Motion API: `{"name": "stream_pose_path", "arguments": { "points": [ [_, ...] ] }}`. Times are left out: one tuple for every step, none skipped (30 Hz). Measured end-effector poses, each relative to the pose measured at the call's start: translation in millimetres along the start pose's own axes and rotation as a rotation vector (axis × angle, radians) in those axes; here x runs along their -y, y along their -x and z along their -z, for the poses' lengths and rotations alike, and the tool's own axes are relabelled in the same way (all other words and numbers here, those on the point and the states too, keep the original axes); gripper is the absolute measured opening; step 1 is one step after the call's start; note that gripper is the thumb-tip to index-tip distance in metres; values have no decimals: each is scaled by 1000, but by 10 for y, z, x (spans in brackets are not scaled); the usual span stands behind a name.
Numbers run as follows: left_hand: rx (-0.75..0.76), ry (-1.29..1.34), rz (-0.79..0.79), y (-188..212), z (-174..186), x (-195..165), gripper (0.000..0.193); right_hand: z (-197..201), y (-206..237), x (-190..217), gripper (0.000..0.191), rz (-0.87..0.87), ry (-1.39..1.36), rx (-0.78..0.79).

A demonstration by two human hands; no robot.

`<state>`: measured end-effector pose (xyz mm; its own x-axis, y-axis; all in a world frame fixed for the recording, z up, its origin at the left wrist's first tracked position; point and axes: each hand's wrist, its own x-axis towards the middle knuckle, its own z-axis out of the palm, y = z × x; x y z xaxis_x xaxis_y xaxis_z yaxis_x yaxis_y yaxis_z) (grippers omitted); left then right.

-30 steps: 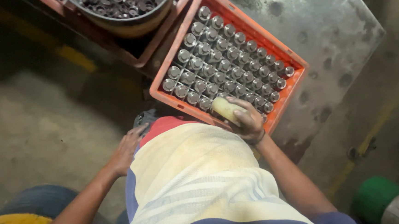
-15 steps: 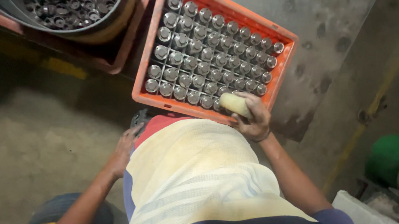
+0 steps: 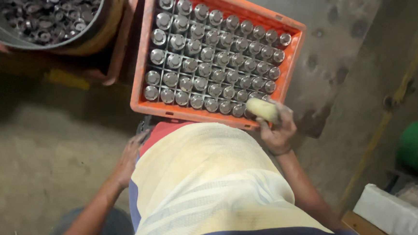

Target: The person uses a cylindrical brush to wipe the tops of metal caps arranged in an orange crate. The person then places the brush into a bucket and handles the caps with both hands, moving them between the crate and the bucket.

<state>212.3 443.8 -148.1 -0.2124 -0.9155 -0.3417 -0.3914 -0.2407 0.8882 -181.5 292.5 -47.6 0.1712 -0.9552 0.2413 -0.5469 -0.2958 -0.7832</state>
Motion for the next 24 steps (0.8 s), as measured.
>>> {"name": "stream_pose_path", "arguments": {
  "points": [
    [8,-4,-4,-12,6,-19,85,12,10,-11,59,-11,-170,-54],
    [10,-16,-16,-28,20,-40,84,31,4,-23,60,22,14,20],
    [12,-29,-32,-42,29,-63,83,54,0,-29,62,59,200,90],
    [16,-43,-49,-60,47,-84,83,87,-6,-30,64,96,387,157],
    [15,-29,-66,-78,63,-104,83,125,-13,-27,63,97,361,136],
    [11,-14,-78,-92,75,-126,83,158,-14,-22,63,98,331,118],
    [7,-1,-87,-100,97,-147,84,175,-12,-15,62,97,297,102],
    [8,0,-68,-118,106,-175,84,188,-13,-14,62,120,290,62],
    [9,0,-51,-126,119,-189,84,193,-7,-9,62,144,282,20],
    [10,-1,-34,-137,125,-205,85,195,-8,-11,63,169,273,-22],
    [8,-10,-40,-144,133,-217,84,188,-3,-11,62,78,272,-13],
    [8,-21,-48,-154,139,-230,82,195,-3,-12,62,-14,272,-6],
    [7,-32,-56,-162,146,-241,81,190,-3,-14,62,-104,271,2],
    [16,-37,-60,-172,150,-249,83,214,-1,-8,61,-87,234,-34],
    [21,-44,-60,-186,155,-251,84,243,-7,-5,59,-69,191,-66],
    [29,-50,-56,-188,160,-254,85,263,-8,1,58,-57,148,-95],
    [28,-43,-54,-192,162,-256,85,294,-14,5,58,-28,259,-66],
    [28,-41,-57,-202,171,-251,84,307,-23,5,58,1,370,-42],
    [27,-40,-64,-209,178,-246,84,314,-37,-3,59,33,481,-22],
    [23,-46,-90,-213,188,-241,84,324,-58,-17,60,-3,506,-10],
    [18,-50,-115,-216,199,-234,85,320,-82,-37,63,-40,532,5],
    [11,-53,-137,-217,205,-231,85,324,-109,-63,65,-75,556,23],
    [13,-57,-112,-219,215,-225,85,311,-140,-96,63,-46,408,-34],
    [16,-57,-87,-220,221,-222,84,294,-175,-132,62,-18,261,-88]
  ]
}}
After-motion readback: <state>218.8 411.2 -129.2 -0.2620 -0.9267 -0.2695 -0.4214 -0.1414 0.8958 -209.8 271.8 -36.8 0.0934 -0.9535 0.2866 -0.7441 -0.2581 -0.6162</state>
